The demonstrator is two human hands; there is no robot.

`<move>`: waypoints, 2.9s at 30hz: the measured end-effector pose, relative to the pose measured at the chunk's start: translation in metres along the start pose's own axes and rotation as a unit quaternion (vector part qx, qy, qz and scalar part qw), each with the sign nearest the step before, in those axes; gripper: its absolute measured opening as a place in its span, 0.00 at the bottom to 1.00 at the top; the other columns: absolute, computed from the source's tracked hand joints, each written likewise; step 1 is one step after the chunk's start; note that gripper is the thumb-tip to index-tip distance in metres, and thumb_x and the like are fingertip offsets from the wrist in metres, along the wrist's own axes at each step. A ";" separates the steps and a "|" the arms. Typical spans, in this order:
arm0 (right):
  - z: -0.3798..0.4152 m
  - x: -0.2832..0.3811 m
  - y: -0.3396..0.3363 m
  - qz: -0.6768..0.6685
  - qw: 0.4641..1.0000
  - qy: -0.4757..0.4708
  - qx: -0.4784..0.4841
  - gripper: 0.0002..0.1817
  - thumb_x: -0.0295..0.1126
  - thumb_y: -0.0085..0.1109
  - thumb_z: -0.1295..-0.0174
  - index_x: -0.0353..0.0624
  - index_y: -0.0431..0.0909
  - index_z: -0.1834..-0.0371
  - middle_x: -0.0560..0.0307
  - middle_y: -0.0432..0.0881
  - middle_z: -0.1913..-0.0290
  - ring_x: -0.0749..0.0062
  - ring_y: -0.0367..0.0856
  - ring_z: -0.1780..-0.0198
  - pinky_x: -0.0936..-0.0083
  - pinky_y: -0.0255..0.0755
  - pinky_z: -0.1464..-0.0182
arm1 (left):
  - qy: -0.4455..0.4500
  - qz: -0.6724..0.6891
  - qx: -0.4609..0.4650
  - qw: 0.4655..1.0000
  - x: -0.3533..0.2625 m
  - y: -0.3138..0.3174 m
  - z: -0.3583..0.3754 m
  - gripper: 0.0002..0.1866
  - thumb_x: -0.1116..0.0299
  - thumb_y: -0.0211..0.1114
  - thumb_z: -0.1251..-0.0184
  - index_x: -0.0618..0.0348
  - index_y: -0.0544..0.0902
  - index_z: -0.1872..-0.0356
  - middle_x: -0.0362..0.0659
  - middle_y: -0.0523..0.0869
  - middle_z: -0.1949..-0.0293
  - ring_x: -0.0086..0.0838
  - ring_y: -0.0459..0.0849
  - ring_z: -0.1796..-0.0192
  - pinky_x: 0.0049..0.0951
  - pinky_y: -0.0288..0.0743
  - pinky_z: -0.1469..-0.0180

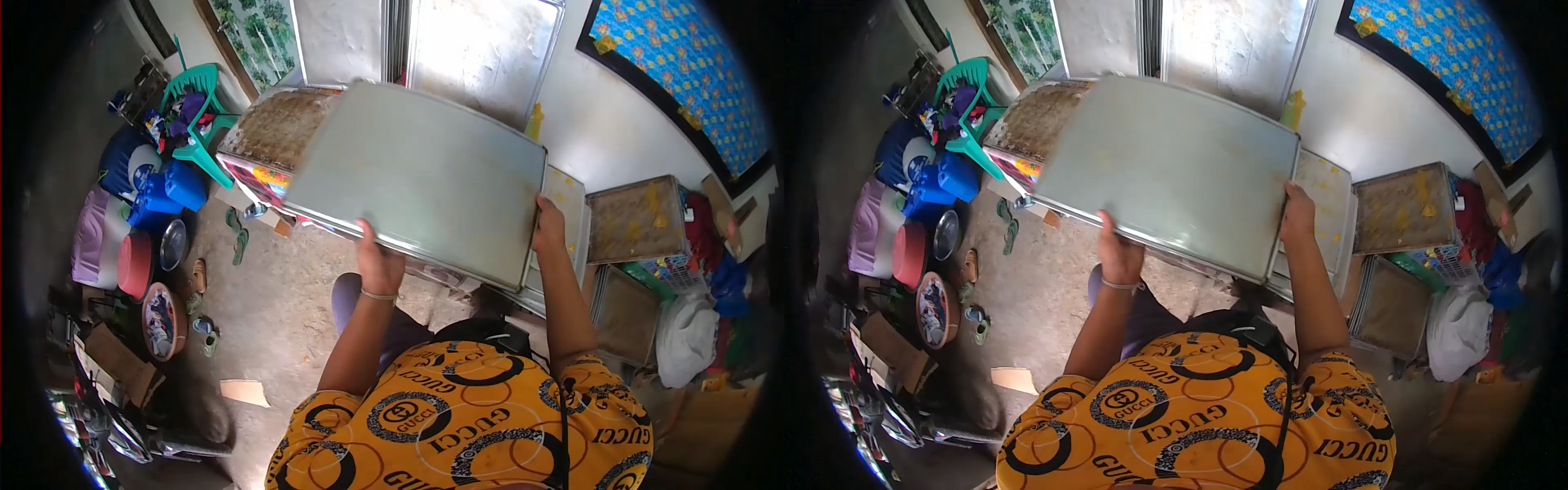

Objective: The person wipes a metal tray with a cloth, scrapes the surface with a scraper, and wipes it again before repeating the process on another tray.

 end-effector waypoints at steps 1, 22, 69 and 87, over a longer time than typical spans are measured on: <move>-0.014 -0.002 -0.022 -0.004 1.000 0.001 -0.021 0.18 0.35 0.47 0.32 0.33 0.72 0.46 0.50 0.79 0.51 0.62 0.77 0.50 0.67 0.71 0.44 | -0.031 -0.026 0.015 0.999 0.021 -0.020 -0.005 0.26 0.51 0.50 0.28 0.59 0.67 0.39 0.45 0.73 0.39 0.38 0.70 0.36 0.42 0.65 0.35; -0.018 -0.065 0.270 0.638 0.529 -0.482 0.284 0.16 0.37 0.69 0.52 0.45 0.83 0.60 0.53 0.80 0.49 0.56 0.75 0.46 0.61 0.67 0.43 | -0.361 -0.147 0.272 0.880 0.093 -0.118 0.036 0.29 0.58 0.60 0.33 0.66 0.67 0.38 0.52 0.72 0.38 0.49 0.73 0.38 0.46 0.72 0.42; 0.055 -0.014 0.103 0.562 0.793 -0.207 0.112 0.10 0.29 0.58 0.43 0.40 0.79 0.58 0.51 0.82 0.57 0.56 0.82 0.60 0.63 0.76 0.59 | -0.100 -0.166 -0.020 0.981 -0.014 -0.163 -0.021 0.21 0.61 0.52 0.30 0.68 0.69 0.45 0.52 0.81 0.51 0.42 0.83 0.50 0.46 0.77 0.45; 0.138 -0.170 0.138 0.830 0.332 -0.268 0.361 0.27 0.30 0.48 0.41 0.44 0.63 0.35 0.37 0.70 0.41 0.38 0.73 0.45 0.55 0.72 0.47 | -0.269 -0.013 0.102 0.958 0.059 -0.138 0.065 0.25 0.80 0.54 0.40 0.69 0.66 0.40 0.55 0.76 0.44 0.46 0.77 0.42 0.47 0.73 0.39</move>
Point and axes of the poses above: each hand's wrist, its own z-axis away from the middle knuckle, its own y-axis out of the palm, x = y × z, the point moved 9 cm from there along -z, towards the middle knuckle
